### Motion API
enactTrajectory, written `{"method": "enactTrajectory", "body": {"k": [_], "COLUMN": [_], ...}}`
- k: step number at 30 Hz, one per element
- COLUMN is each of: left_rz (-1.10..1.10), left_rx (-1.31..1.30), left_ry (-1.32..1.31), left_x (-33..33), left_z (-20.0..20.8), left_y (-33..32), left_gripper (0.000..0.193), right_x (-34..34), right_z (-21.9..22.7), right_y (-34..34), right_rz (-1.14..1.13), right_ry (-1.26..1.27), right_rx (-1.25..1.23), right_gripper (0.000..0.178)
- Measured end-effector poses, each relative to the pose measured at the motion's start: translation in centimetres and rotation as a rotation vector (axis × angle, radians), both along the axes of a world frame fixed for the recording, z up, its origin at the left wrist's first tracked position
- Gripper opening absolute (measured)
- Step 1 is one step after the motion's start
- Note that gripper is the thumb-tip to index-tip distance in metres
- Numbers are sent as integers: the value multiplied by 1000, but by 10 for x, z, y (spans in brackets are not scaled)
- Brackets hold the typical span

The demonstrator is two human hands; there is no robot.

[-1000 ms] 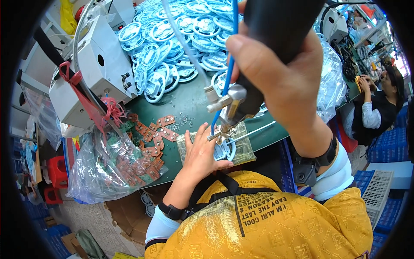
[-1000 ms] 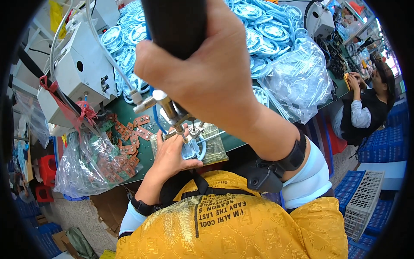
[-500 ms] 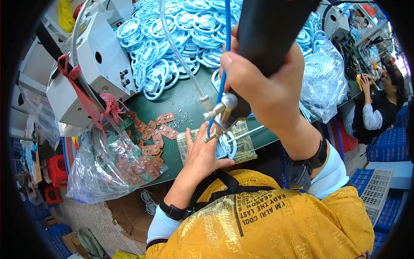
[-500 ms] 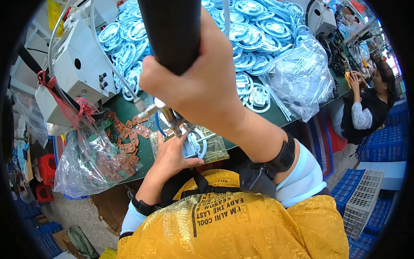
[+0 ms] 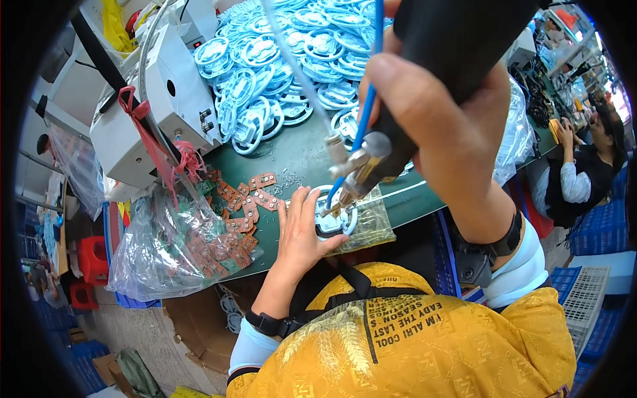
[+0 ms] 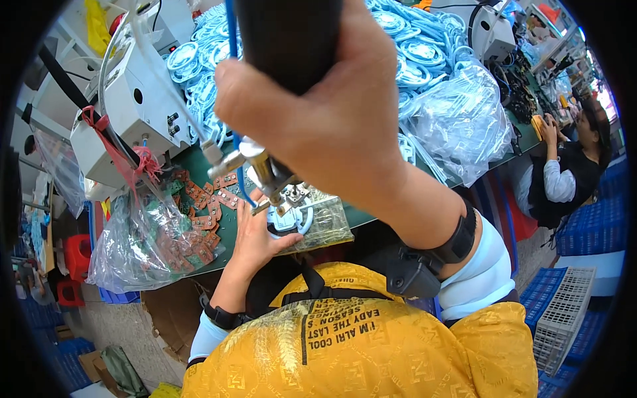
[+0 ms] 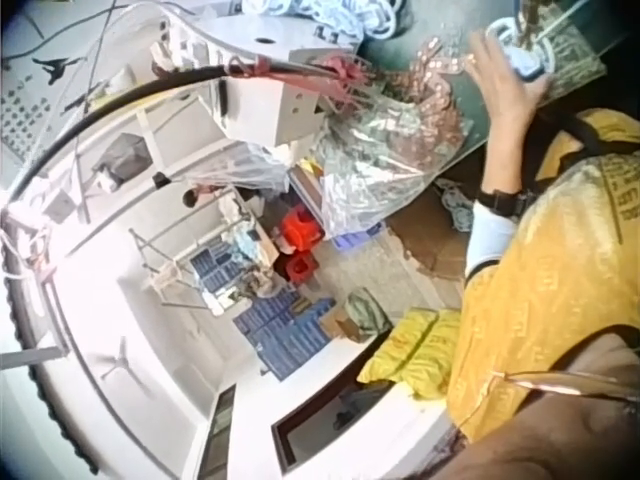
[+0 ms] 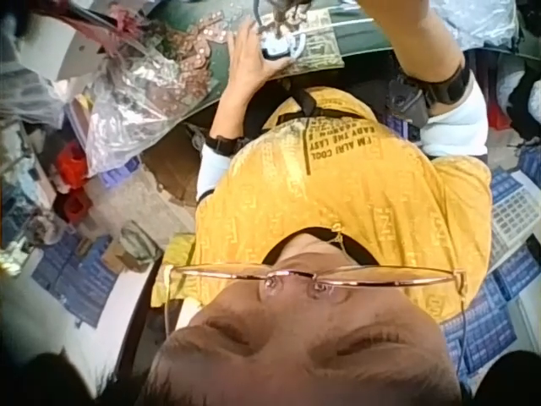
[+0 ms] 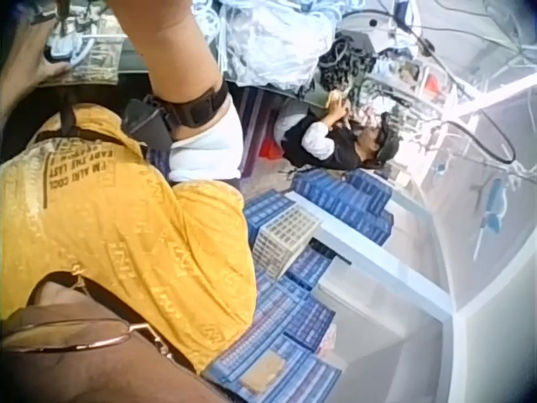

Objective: Assembling and soldering electronic parts into blue plastic housings at a manufacturing workstation.

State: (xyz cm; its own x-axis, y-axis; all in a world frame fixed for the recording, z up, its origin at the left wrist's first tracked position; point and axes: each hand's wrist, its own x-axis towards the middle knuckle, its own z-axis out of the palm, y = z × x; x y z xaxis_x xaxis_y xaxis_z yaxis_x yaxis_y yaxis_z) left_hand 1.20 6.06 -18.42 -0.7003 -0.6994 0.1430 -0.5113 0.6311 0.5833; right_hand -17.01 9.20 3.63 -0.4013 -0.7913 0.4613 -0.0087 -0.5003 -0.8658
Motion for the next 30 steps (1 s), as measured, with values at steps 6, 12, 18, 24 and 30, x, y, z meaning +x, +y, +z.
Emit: {"method": "enactTrajectory", "body": {"k": [6, 12, 18, 24, 30], "left_rz": [36, 78, 77, 112, 160], "left_rx": [-71, -34, -62, -100, -9], "left_ry": [32, 72, 52, 86, 91], "left_x": [0, 1, 0, 4, 13], "left_z": [-12, -11, -19, -17, -27], "left_y": [9, 11, 14, 21, 25], "left_gripper": [104, 117, 118, 119, 123], "right_x": [-4, 0, 9, 6, 37], "right_z": [-45, -52, -60, -32, -35], "right_y": [-6, -8, -8, -7, -7], "right_rz": [9, -98, -86, 64, -11], "right_ry": [181, 253, 258, 137, 45], "right_rx": [-104, -35, -78, -109, -157], "right_gripper": [37, 35, 35, 36, 38]}}
